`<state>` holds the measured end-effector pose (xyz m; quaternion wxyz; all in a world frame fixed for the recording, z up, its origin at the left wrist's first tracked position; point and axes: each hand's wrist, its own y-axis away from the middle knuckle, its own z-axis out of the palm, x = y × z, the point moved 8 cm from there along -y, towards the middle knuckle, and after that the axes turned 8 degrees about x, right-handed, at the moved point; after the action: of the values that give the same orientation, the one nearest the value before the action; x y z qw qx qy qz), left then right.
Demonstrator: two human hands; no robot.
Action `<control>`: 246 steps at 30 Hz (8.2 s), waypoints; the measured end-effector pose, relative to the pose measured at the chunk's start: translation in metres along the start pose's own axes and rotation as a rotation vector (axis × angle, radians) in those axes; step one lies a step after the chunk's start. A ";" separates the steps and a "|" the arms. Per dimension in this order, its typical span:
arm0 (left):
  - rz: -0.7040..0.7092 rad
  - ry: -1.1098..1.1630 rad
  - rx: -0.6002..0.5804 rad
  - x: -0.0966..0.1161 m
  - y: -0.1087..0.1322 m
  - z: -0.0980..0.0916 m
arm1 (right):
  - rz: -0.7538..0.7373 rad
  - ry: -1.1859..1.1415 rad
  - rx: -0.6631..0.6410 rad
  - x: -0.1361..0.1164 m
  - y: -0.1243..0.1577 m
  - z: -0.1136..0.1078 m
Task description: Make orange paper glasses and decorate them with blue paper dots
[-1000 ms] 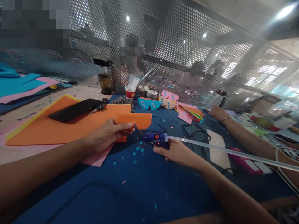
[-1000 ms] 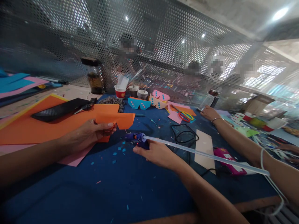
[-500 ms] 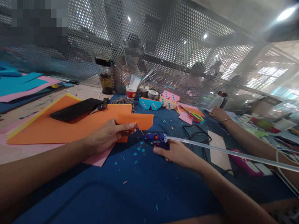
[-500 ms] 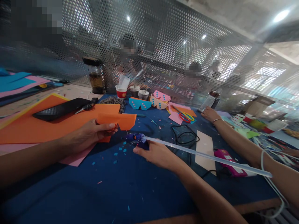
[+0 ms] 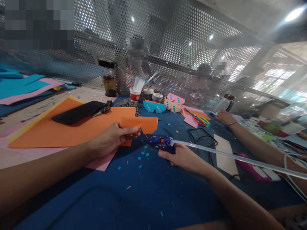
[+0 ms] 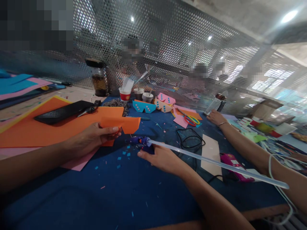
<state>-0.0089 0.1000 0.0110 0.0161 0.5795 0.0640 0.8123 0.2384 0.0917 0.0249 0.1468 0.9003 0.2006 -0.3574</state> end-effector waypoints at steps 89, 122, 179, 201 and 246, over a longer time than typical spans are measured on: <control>-0.024 -0.145 0.107 0.005 0.017 0.007 | -0.505 0.157 0.429 -0.030 0.018 -0.018; 0.034 -0.054 0.056 0.006 0.006 0.004 | -0.436 0.068 0.441 -0.045 0.025 -0.024; 0.067 -0.136 0.093 0.008 0.014 0.005 | -0.410 0.101 0.436 -0.034 0.019 -0.020; 0.050 -0.085 0.061 0.005 0.011 0.004 | -0.395 0.085 0.429 -0.031 0.018 -0.019; 0.061 -0.095 0.039 0.009 0.012 0.008 | -0.359 0.134 0.396 -0.028 0.016 -0.016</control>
<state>-0.0040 0.0896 0.0238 -0.0171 0.6193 0.0613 0.7826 0.2366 0.0771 0.0582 -0.1116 0.8831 0.2924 -0.3495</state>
